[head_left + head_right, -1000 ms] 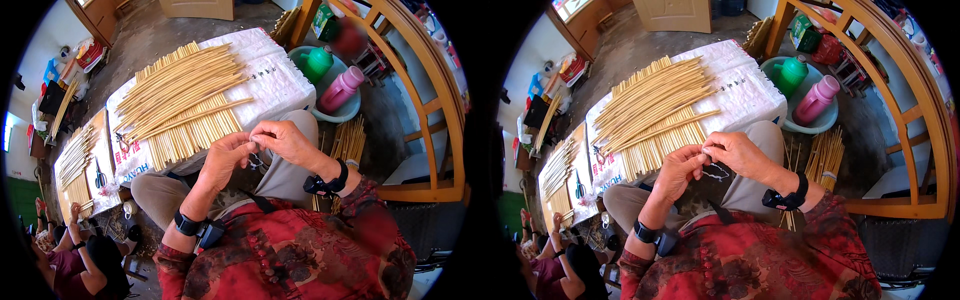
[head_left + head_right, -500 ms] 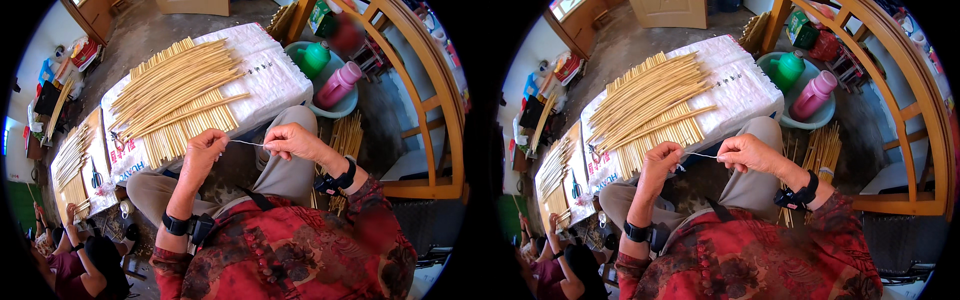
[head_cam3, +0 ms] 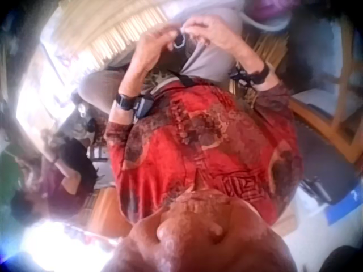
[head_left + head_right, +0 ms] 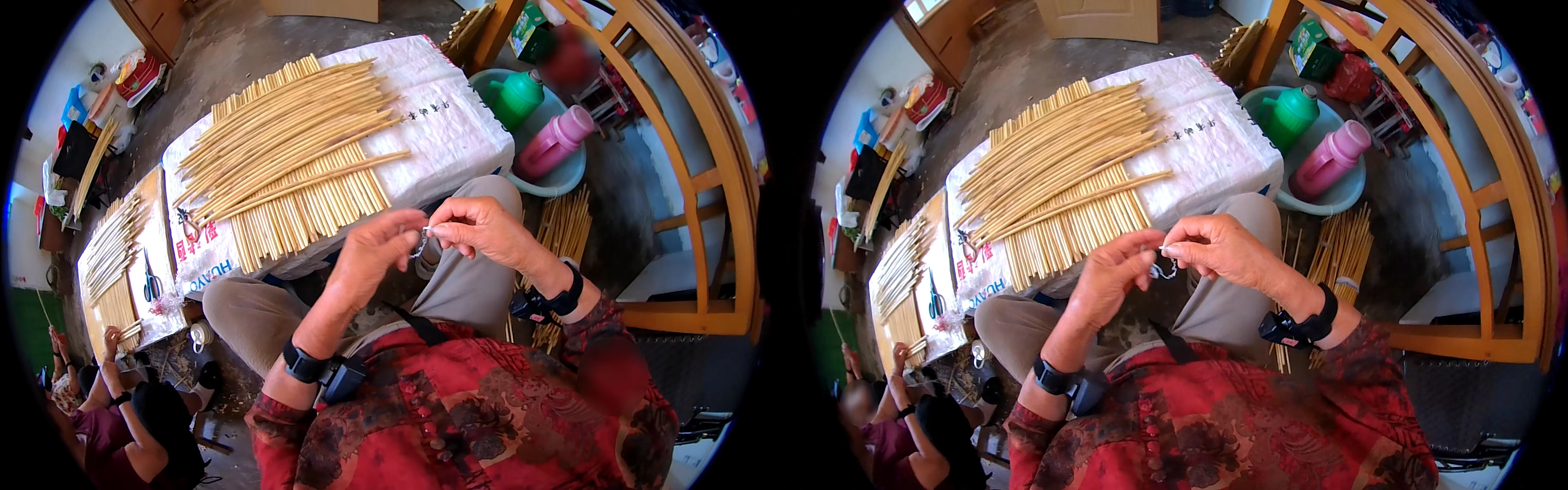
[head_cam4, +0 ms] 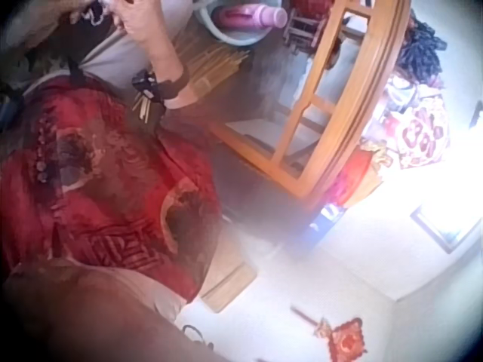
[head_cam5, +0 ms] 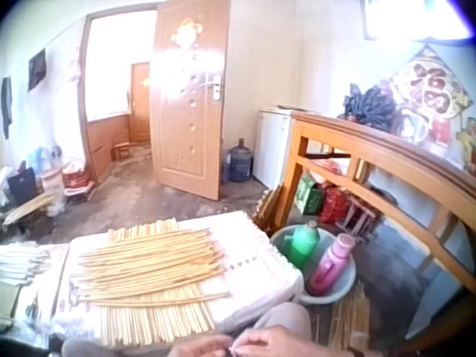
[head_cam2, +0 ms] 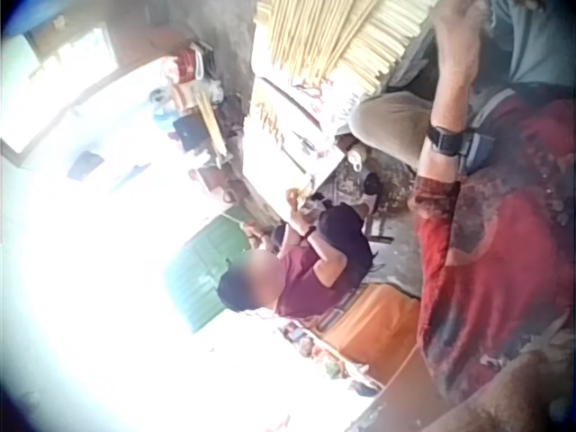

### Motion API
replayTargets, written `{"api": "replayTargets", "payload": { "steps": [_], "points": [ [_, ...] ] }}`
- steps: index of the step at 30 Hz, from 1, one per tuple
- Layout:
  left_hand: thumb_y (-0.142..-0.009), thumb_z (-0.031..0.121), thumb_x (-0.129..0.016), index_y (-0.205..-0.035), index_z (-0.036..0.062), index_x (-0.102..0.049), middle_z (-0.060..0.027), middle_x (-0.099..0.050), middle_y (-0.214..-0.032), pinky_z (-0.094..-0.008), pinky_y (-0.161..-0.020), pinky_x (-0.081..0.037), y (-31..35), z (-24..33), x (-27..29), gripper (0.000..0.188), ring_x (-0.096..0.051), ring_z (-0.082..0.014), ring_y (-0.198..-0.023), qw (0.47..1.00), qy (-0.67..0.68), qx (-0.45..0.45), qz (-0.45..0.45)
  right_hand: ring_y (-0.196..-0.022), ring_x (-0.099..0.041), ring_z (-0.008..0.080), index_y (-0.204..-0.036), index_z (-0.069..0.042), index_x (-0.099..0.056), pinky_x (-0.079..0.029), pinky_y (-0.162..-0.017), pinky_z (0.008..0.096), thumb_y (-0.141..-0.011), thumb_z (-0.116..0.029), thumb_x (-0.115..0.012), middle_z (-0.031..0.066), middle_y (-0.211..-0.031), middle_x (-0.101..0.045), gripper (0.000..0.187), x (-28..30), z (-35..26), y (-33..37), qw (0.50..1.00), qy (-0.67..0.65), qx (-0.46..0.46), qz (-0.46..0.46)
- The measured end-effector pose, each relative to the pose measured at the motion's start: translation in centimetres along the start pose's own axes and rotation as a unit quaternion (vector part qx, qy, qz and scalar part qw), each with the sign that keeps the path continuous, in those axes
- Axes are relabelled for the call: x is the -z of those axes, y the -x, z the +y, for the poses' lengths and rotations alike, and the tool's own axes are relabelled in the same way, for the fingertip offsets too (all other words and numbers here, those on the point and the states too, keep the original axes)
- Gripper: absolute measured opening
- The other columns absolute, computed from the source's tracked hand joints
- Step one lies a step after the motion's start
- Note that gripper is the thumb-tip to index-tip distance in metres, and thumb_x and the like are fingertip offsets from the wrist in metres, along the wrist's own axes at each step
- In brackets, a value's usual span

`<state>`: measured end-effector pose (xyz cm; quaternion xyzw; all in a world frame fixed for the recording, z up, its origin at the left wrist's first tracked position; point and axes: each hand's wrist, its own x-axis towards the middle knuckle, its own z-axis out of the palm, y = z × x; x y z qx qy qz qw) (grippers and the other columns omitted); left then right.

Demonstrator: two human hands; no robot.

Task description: The person assembles long wooden sticks by tying them together with white string, aligning them side-by-side on a table to form a mat-like structure.

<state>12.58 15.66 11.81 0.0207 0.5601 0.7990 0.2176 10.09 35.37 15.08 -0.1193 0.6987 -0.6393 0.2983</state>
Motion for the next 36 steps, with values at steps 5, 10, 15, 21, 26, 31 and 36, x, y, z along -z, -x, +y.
{"api": "replayTargets", "payload": {
  "steps": [5, 10, 15, 21, 26, 31, 36],
  "points": [
    [-0.084, 0.011, -0.058, -0.097, 0.003, -0.057, -0.0034, -0.059, -0.081, -0.0168, -0.053, -0.038, -0.4, -0.6, -0.3, 0.015, -0.047, -0.0052, -0.06, 0.997, 0.067, 0.009, -0.027, -0.049, -0.042, 0.0023, -0.093, -0.003, -0.059, -0.034, -0.044, 0.0169, -0.086, -0.015, -0.055, -0.0009, -0.07, -0.054, 0.015, 0.6, 0.2, -0.2, 1.0, -0.007, 0.007, 0.027],
    [-0.084, 0.013, -0.06, -0.09, 0.0034, -0.059, 0.0002, -0.056, -0.071, -0.0157, -0.05, -0.033, -0.3, -0.9, 0.0, 0.011, -0.045, -0.0039, -0.057, 0.998, 0.048, -0.015, 0.04, -0.053, -0.045, 0.0022, -0.098, -0.002, -0.058, -0.036, -0.047, 0.0168, -0.085, -0.011, -0.056, -0.0013, -0.072, -0.054, 0.016, 0.5, 0.6, -0.3, 0.997, 0.042, 0.034, 0.053],
    [-0.083, 0.012, -0.06, -0.087, 0.0033, -0.06, 0.001, -0.055, -0.07, -0.0163, -0.05, -0.034, -0.2, -0.9, 0.3, 0.01, -0.044, -0.0035, -0.057, 0.998, 0.003, -0.033, 0.051, -0.054, -0.045, 0.0019, -0.105, -0.003, -0.057, -0.036, -0.047, 0.0171, -0.084, -0.012, -0.058, -0.002, -0.069, -0.053, 0.023, -0.8, 0.2, 0.0, 0.997, 0.003, 0.042, 0.071],
    [-0.082, 0.008, -0.06, -0.088, 0.0022, -0.061, 0.0014, -0.055, -0.071, -0.0165, -0.052, -0.035, -0.1, -0.3, -0.2, 0.009, -0.045, -0.004, -0.059, 0.992, -0.102, -0.022, 0.07, -0.048, -0.043, 0.0028, -0.095, -0.003, -0.06, -0.033, -0.042, 0.0183, -0.083, -0.017, -0.059, -0.002, -0.062, -0.052, 0.019, -1.2, 1.3, -0.5, 0.996, -0.02, 0.01, 0.081],
    [-0.082, 0.008, -0.06, -0.087, 0.0029, -0.061, 0.0036, -0.054, -0.069, -0.0152, -0.05, -0.033, -0.5, -0.7, -0.5, 0.007, -0.043, -0.0013, -0.057, 0.991, -0.124, -0.024, 0.054, -0.053, -0.045, 0.0041, -0.086, -0.003, -0.06, -0.037, -0.048, 0.0202, -0.085, -0.019, -0.056, -0.0001, -0.064, -0.054, 0.017, -1.3, 2.1, -0.2, 0.993, 0.005, 0.038, 0.107],
    [-0.082, 0.006, -0.059, -0.087, 0.0026, -0.061, 0.0035, -0.054, -0.069, -0.0154, -0.05, -0.033, -0.9, -1.0, -1.1, 0.006, -0.043, -0.0016, -0.057, 0.991, -0.122, -0.017, 0.057, -0.058, -0.045, 0.0029, -0.091, -0.003, -0.06, -0.036, -0.051, 0.0185, -0.088, -0.019, -0.051, -0.0013, -0.068, -0.055, 0.018, -0.5, 3.1, 0.6, 0.984, 0.052, 0.107, 0.13],
    [-0.082, 0.008, -0.06, -0.086, 0.0029, -0.061, 0.0039, -0.053, -0.067, -0.0156, -0.05, -0.033, -1.0, -0.8, -1.7, 0.006, -0.043, -0.0015, -0.057, 0.986, -0.156, -0.005, 0.056, -0.05, -0.042, 0.0025, -0.088, -0.002, -0.058, -0.033, -0.042, 0.016, -0.091, -0.028, -0.045, 0.0002, -0.067, -0.053, 0.029, 0.1, 2.6, 1.5, 0.988, -0.112, -0.029, 0.101]
  ]
}}
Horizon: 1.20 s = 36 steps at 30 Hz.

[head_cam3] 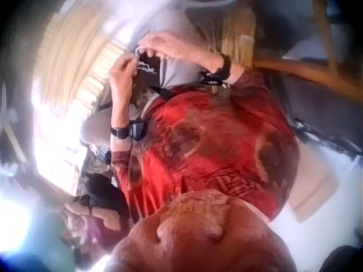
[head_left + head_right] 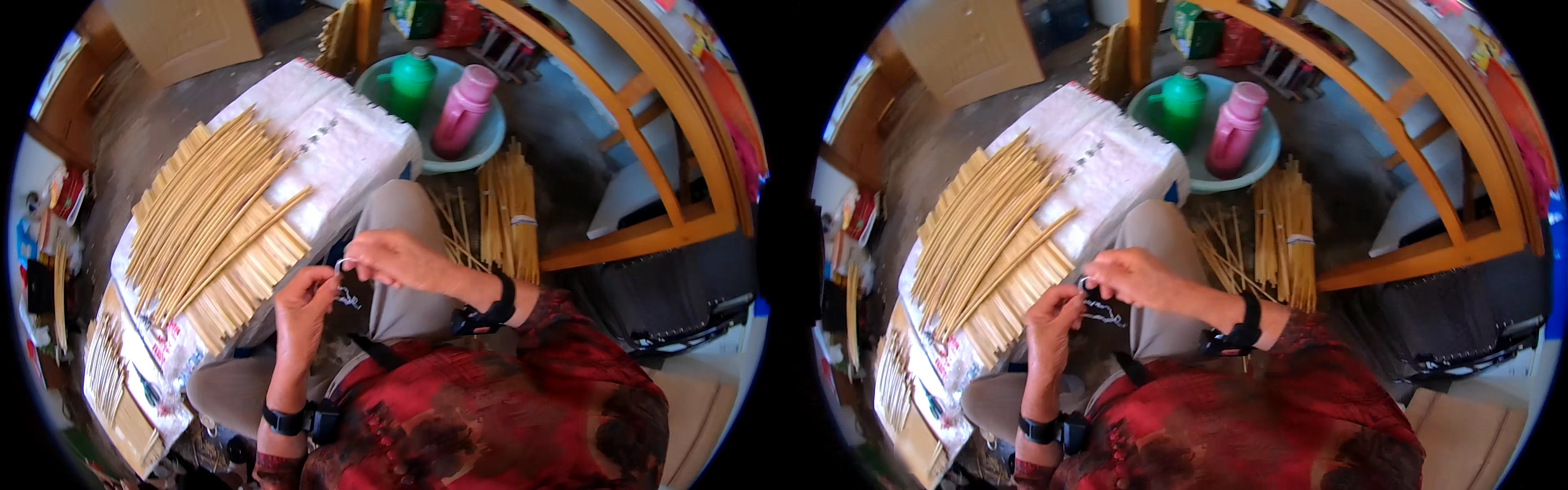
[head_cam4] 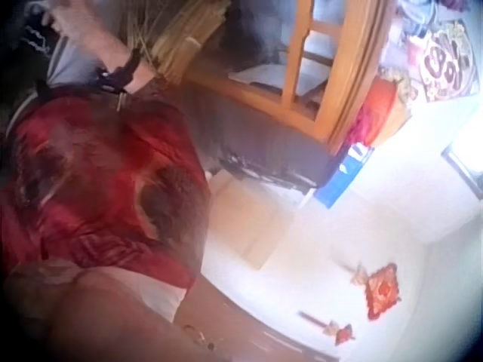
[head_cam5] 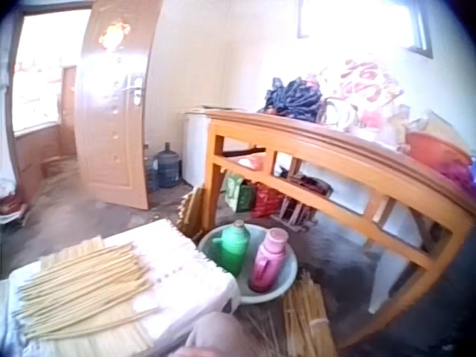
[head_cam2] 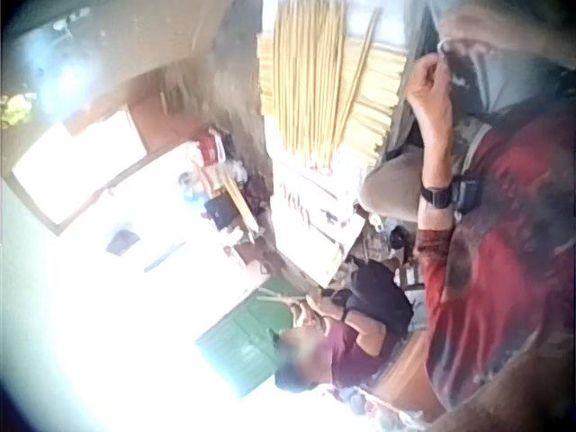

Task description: The person assembles long wooden sticks by tying them together with white string, aligning them side-by-side on a table to form a mat-like structure.

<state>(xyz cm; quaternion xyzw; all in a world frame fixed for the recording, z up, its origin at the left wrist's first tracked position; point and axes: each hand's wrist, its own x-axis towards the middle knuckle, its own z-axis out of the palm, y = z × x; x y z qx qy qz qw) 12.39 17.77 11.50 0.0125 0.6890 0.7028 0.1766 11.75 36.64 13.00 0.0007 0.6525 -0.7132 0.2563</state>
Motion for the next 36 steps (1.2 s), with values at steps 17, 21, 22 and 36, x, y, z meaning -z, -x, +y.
{"api": "replayTargets", "payload": {
  "steps": [17, 21, 22, 36],
  "points": [
    [-0.082, 0.008, -0.06, -0.085, 0.0016, -0.06, 0.0044, -0.051, -0.067, -0.016, -0.05, -0.032, 0.3, 0.5, -0.8, 0.007, -0.042, -0.001, -0.058, 0.998, -0.064, -0.013, -0.005, -0.048, -0.048, 0.005, -0.101, -0.002, -0.053, -0.036, -0.04, 0.017, -0.09, -0.026, -0.048, 0.0039, -0.078, -0.056, 0.027, 0.4, 1.2, 0.2, 0.996, -0.066, 0.049, 0.036],
    [-0.083, 0.006, -0.059, -0.087, 0.0015, -0.06, 0.0046, -0.051, -0.068, -0.0153, -0.051, -0.031, 0.1, 0.2, -1.0, 0.006, -0.041, -0.0009, -0.059, 0.999, -0.05, 0.001, -0.012, -0.052, -0.051, 0.0069, -0.107, -0.004, -0.052, -0.042, -0.049, 0.0196, -0.087, -0.02, -0.054, 0.0031, -0.072, -0.057, 0.026, 0.5, 1.0, 1.1, 0.993, 0.044, 0.108, 0.012],
    [-0.083, 0.005, -0.059, -0.087, 0.0015, -0.059, 0.0046, -0.051, -0.068, -0.0152, -0.051, -0.031, 0.1, 0.2, -1.0, 0.006, -0.041, -0.0009, -0.059, 0.999, -0.048, 0.004, -0.014, -0.052, -0.05, 0.0067, -0.105, -0.004, -0.054, -0.041, -0.049, 0.02, -0.086, -0.016, -0.056, 0.0021, -0.07, -0.056, 0.023, 0.2, 1.1, 1.4, 0.986, 0.094, 0.134, 0.008],
    [-0.083, 0.008, -0.06, -0.088, 0.0015, -0.06, 0.0043, -0.052, -0.069, -0.0156, -0.05, -0.031, -1.1, 0.7, -2.9, 0.008, -0.041, -0.0011, -0.059, 0.996, -0.074, 0.02, -0.037, -0.047, -0.046, 0.0039, -0.096, -0.002, -0.06, -0.037, -0.042, 0.018, -0.084, -0.012, -0.058, -0.0003, -0.065, -0.053, 0.015, 2.3, 1.8, 1.8, 0.994, -0.01, 0.106, 0.025]
  ]
}}
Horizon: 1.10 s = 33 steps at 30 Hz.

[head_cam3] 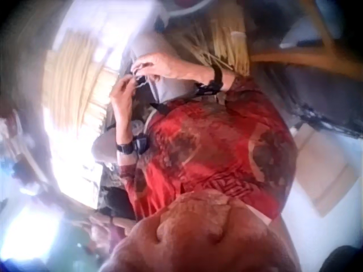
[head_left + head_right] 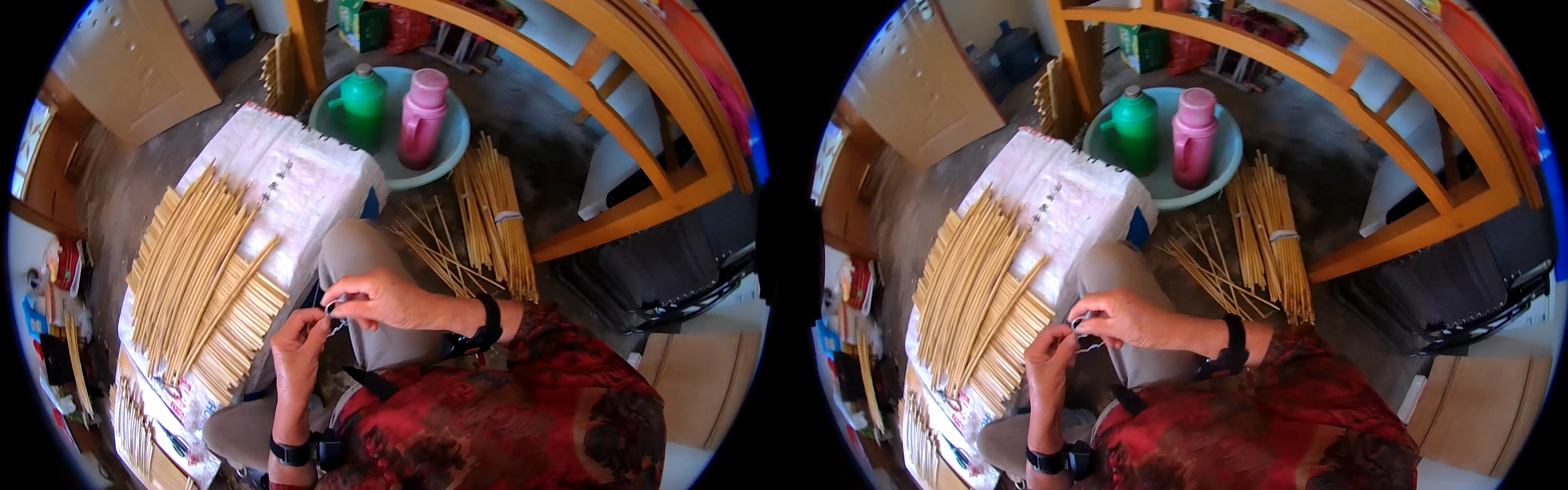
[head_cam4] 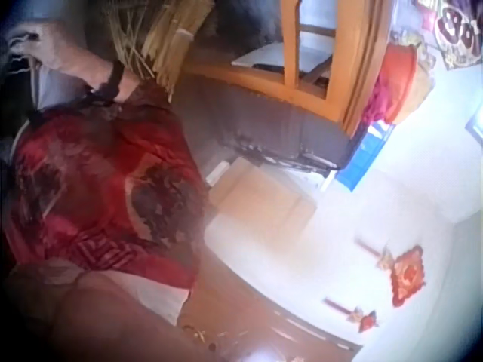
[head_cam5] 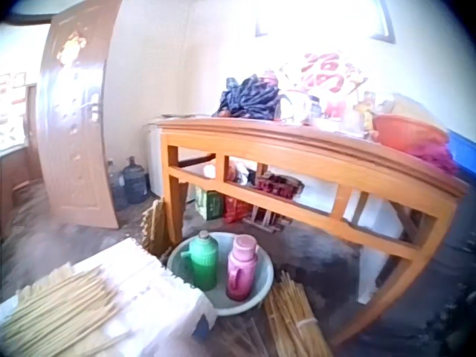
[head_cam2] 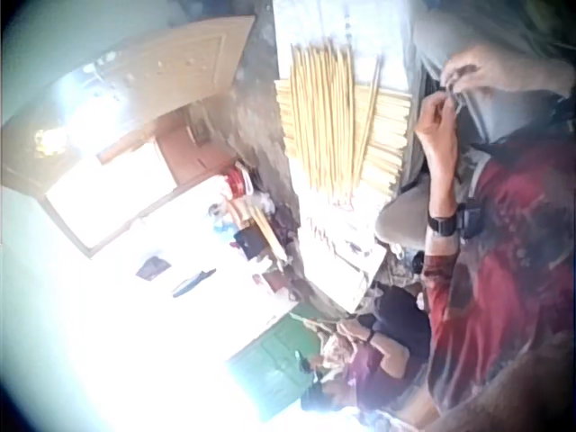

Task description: The person assembles long wooden sticks by tying them together with white string, aligning them side-by-side on a table to form a mat-like structure.

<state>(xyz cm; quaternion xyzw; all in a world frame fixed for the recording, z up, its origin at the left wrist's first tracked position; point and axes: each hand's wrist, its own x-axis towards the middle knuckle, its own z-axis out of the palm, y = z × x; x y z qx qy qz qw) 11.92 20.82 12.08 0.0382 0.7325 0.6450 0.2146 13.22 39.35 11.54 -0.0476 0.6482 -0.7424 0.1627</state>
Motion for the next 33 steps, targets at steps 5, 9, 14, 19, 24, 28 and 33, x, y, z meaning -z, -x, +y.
{"api": "replayTargets", "payload": {
  "steps": [5, 9, 14, 19, 24, 28, 33],
  "points": [
    [-0.083, 0.007, -0.059, -0.086, 0.0012, -0.06, 0.0045, -0.051, -0.068, -0.0159, -0.051, -0.032, -0.7, 0.3, -0.2, 0.007, -0.041, -0.001, -0.059, 0.999, -0.019, -0.024, -0.013, -0.047, -0.045, 0.0037, -0.091, -0.002, -0.062, -0.037, -0.044, 0.0175, -0.085, -0.009, -0.055, 0.0006, -0.066, -0.056, 0.011, 0.8, 0.0, -0.2, 0.999, 0.01, -0.032, 0.024],
    [-0.083, 0.006, -0.058, -0.085, 0.0, -0.058, 0.0041, -0.051, -0.07, -0.0166, -0.053, -0.034, -0.3, 0.1, 0.2, 0.006, -0.042, -0.0011, -0.063, 0.999, 0.025, -0.032, -0.021, -0.05, -0.048, 0.004, -0.097, -0.002, -0.059, -0.039, -0.046, 0.0179, -0.085, -0.007, -0.055, 0.0007, -0.068, -0.056, 0.014, 0.7, -1.2, -0.3, 0.999, 0.013, -0.041, -0.007],
    [-0.083, 0.006, -0.058, -0.087, -0.0004, -0.058, 0.0032, -0.052, -0.072, -0.0173, -0.056, -0.036, 0.1, -0.1, 0.8, 0.007, -0.044, -0.0018, -0.066, 0.998, 0.04, -0.043, -0.019, -0.052, -0.048, 0.0042, -0.103, -0.001, -0.057, -0.041, -0.047, 0.0183, -0.085, -0.009, -0.056, -0.0004, -0.069, -0.054, 0.02, -0.6, -1.5, -0.6, 0.999, -0.013, -0.046, -0.014],
    [-0.083, 0.007, -0.059, -0.089, -0.0005, -0.058, 0.0022, -0.054, -0.074, -0.0182, -0.061, -0.039, 0.8, -0.3, 1.8, 0.009, -0.045, -0.0027, -0.069, 0.997, 0.053, -0.052, -0.012, -0.05, -0.048, 0.0041, -0.102, -0.001, -0.057, -0.04, -0.046, 0.018, -0.084, -0.011, -0.057, 0.0, -0.069, -0.055, 0.02, -1.2, -1.9, -1.2, 0.997, 0.043, -0.053, -0.041],
    [-0.083, 0.007, -0.059, -0.089, 0.0006, -0.059, 0.0029, -0.054, -0.073, -0.0176, -0.057, -0.036, 1.6, -1.2, 2.9, 0.009, -0.044, -0.002, -0.066, 0.996, 0.06, -0.07, 0.007, -0.049, -0.048, 0.0041, -0.093, 0.0, -0.058, -0.039, -0.044, 0.0178, -0.086, -0.013, -0.056, 0.0015, -0.071, -0.057, 0.015, -2.5, -1.6, -1.8, 0.997, 0.065, -0.033, -0.036],
    [-0.083, 0.008, -0.06, -0.088, 0.0033, -0.061, 0.005, -0.054, -0.07, -0.0151, -0.05, -0.032, 2.2, -1.7, 3.4, 0.007, -0.042, 0.0003, -0.059, 0.993, 0.07, -0.094, 0.027, -0.049, -0.049, 0.0045, -0.088, -0.001, -0.057, -0.039, -0.043, 0.0175, -0.087, -0.014, -0.054, 0.0033, -0.073, -0.059, 0.013, -3.5, -1.8, -2.1, 0.995, 0.09, -0.039, -0.03],
    [-0.083, 0.01, -0.059, -0.089, 0.0032, -0.061, 0.0032, -0.055, -0.071, -0.0154, -0.049, -0.032, 2.7, -2.5, 4.3, 0.009, -0.042, -0.0008, -0.057, 0.99, 0.108, -0.08, 0.043, -0.047, -0.047, 0.0052, -0.089, -0.002, -0.054, -0.037, -0.04, 0.0168, -0.088, -0.014, -0.052, 0.0072, -0.078, -0.06, 0.013, -4.2, -1.7, -2.8, 0.999, -0.005, -0.033, 0.007]
  ]
}}
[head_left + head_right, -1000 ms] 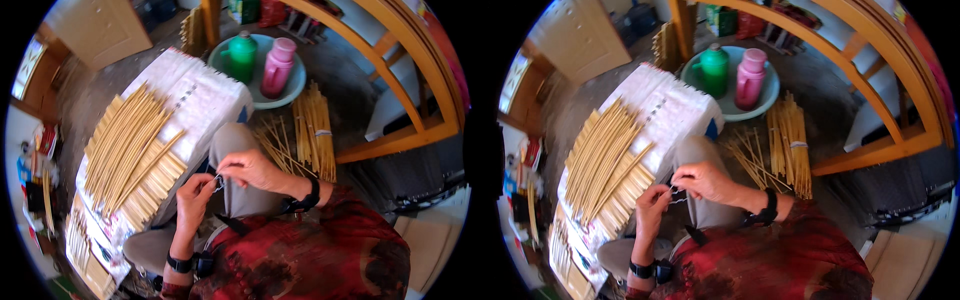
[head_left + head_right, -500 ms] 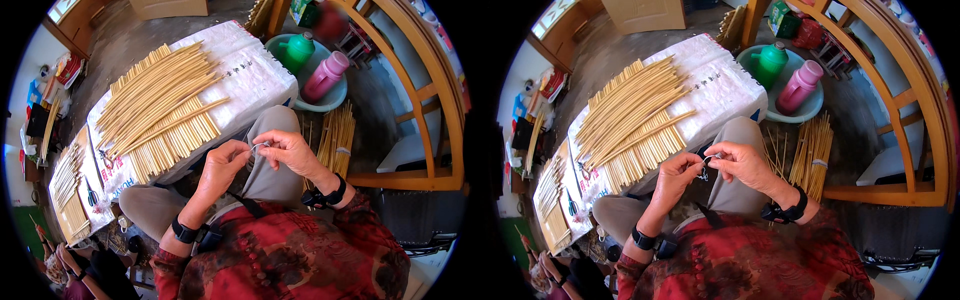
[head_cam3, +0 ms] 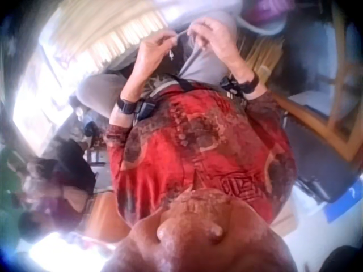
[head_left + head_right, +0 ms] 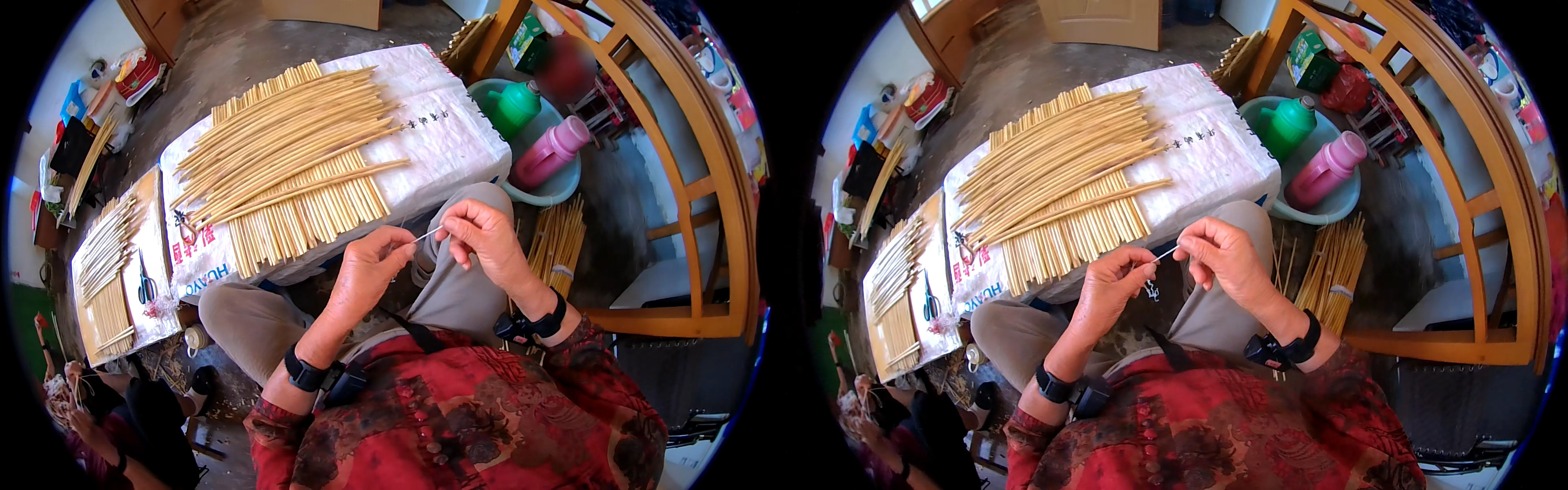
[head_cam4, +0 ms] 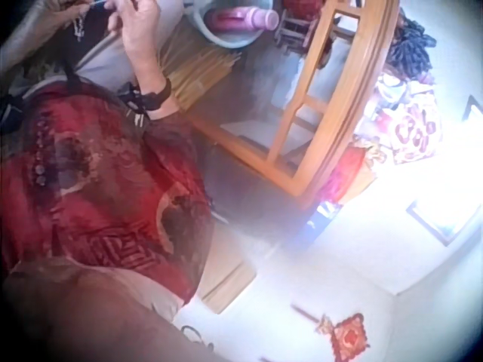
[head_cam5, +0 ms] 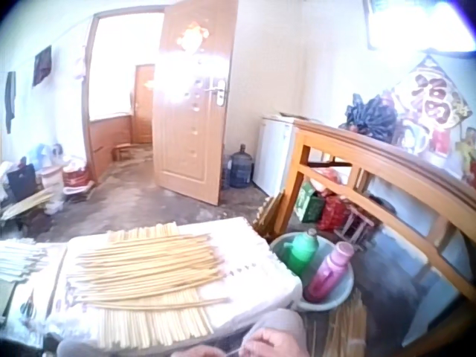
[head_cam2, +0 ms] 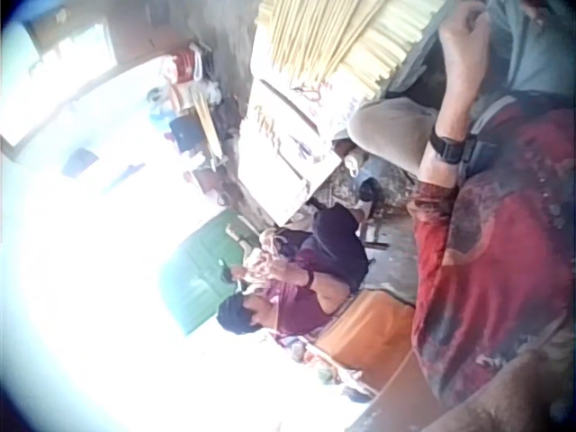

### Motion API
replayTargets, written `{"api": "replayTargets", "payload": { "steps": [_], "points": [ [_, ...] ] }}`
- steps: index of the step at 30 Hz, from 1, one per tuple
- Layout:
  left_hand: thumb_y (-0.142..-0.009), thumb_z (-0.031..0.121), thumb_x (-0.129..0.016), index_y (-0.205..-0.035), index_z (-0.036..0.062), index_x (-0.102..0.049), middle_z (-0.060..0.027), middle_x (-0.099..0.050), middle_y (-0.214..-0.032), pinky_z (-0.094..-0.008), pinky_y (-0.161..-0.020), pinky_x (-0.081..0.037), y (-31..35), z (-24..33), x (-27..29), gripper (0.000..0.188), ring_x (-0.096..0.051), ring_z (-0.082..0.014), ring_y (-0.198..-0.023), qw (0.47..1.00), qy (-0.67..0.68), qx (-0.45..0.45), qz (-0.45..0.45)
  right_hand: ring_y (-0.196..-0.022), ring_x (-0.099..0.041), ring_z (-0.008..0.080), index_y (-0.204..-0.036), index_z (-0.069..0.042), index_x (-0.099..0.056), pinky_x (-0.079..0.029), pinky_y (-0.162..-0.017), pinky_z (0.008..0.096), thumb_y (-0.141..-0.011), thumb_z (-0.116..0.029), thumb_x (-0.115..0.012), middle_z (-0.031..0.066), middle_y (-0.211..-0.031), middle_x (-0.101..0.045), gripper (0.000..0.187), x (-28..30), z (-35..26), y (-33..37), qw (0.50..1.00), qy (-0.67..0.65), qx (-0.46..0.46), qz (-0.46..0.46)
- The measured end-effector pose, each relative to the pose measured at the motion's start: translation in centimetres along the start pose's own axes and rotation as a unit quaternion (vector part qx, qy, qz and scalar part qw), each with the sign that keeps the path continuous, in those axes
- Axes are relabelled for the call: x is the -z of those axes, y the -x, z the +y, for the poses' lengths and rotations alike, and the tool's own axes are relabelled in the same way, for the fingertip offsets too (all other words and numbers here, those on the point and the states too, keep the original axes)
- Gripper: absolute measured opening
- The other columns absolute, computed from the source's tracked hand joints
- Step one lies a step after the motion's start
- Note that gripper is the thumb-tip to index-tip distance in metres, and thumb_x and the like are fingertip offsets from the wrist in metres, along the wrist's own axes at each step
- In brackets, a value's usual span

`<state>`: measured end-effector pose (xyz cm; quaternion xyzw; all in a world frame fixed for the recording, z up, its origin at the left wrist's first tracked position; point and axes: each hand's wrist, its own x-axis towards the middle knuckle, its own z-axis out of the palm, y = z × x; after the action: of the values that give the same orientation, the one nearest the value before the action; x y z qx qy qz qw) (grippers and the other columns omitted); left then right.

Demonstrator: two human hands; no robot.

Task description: The person assembles long wooden sticks by tying them together with white string, aligning them side-by-side on a table to form a mat-like structure.

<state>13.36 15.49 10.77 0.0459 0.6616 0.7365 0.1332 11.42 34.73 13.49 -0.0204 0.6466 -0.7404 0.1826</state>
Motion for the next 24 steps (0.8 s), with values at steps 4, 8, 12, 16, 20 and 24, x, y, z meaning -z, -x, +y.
{"api": "replayTargets", "payload": {
  "steps": [4, 8, 12, 16, 20, 24],
  "points": [
    [-0.084, 0.012, -0.059, -0.087, 0.0034, -0.06, 0.001, -0.055, -0.07, -0.0159, -0.049, -0.033, 0.3, -0.3, 0.6, 0.009, -0.042, -0.0023, -0.055, 0.995, 0.087, 0.027, 0.038, -0.047, -0.048, 0.0049, -0.089, 0.0, -0.053, -0.037, -0.037, 0.0163, -0.088, -0.015, -0.052, 0.0084, -0.08, -0.061, 0.014, -0.8, -0.3, -0.7, 0.996, -0.092, 0.019, 0.004],
    [-0.083, 0.011, -0.059, -0.085, 0.0029, -0.06, 0.002, -0.053, -0.067, -0.0171, -0.048, -0.033, 0.6, -0.2, 0.5, 0.008, -0.042, -0.003, -0.055, 0.986, 0.156, 0.033, 0.052, -0.05, -0.05, 0.0048, -0.089, -0.001, -0.054, -0.036, -0.038, 0.0162, -0.088, -0.013, -0.052, 0.01, -0.087, -0.062, 0.012, -2.7, -0.2, -0.7, 0.996, -0.078, 0.049, 0.016],
    [-0.083, 0.011, -0.058, -0.083, 0.0023, -0.06, 0.002, -0.053, -0.067, -0.0174, -0.048, -0.033, 0.7, 0.4, 0.1, 0.009, -0.042, -0.003, -0.055, 0.987, 0.146, 0.022, 0.057, -0.059, -0.058, 0.0108, -0.09, -0.001, -0.056, -0.046, -0.049, 0.0206, -0.083, -0.004, -0.056, 0.0092, -0.095, -0.062, 0.007, -3.7, 0.3, -0.5, 0.972, 0.149, 0.179, -0.034],
    [-0.084, 0.011, -0.057, -0.084, 0.0018, -0.059, 0.0018, -0.053, -0.067, -0.0173, -0.049, -0.033, 0.9, 0.3, 0.1, 0.01, -0.042, -0.0031, -0.055, 0.989, 0.128, 0.007, 0.068, -0.074, -0.062, 0.0195, -0.089, -0.004, -0.056, -0.05, -0.061, 0.026, -0.078, -0.003, -0.06, 0.0096, -0.093, -0.061, 0.011, -3.6, 0.2, -1.3, 0.846, 0.368, 0.381, -0.058],
    [-0.086, 0.012, -0.054, -0.087, 0.002, -0.06, 0.0004, -0.056, -0.07, -0.018, -0.05, -0.034, 1.2, 0.4, 0.1, 0.012, -0.044, -0.0039, -0.057, 0.986, 0.156, 0.002, 0.059, -0.08, -0.062, 0.0226, -0.088, -0.005, -0.056, -0.051, -0.064, 0.0284, -0.074, -0.002, -0.063, 0.0086, -0.092, -0.061, 0.016, -2.9, 0.3, -1.8, 0.779, 0.427, 0.454, -0.067],
    [-0.088, 0.014, -0.053, -0.088, 0.0024, -0.061, -0.0004, -0.056, -0.07, -0.0189, -0.051, -0.035, 1.0, 0.5, 0.1, 0.014, -0.044, -0.0043, -0.057, 0.979, 0.195, 0.039, 0.049, -0.08, -0.061, 0.0233, -0.088, -0.005, -0.056, -0.051, -0.064, 0.029, -0.073, -0.002, -0.064, 0.0084, -0.094, -0.061, 0.017, -2.7, -0.3, -1.6, 0.76, 0.453, 0.46, -0.074]
  ]
}}
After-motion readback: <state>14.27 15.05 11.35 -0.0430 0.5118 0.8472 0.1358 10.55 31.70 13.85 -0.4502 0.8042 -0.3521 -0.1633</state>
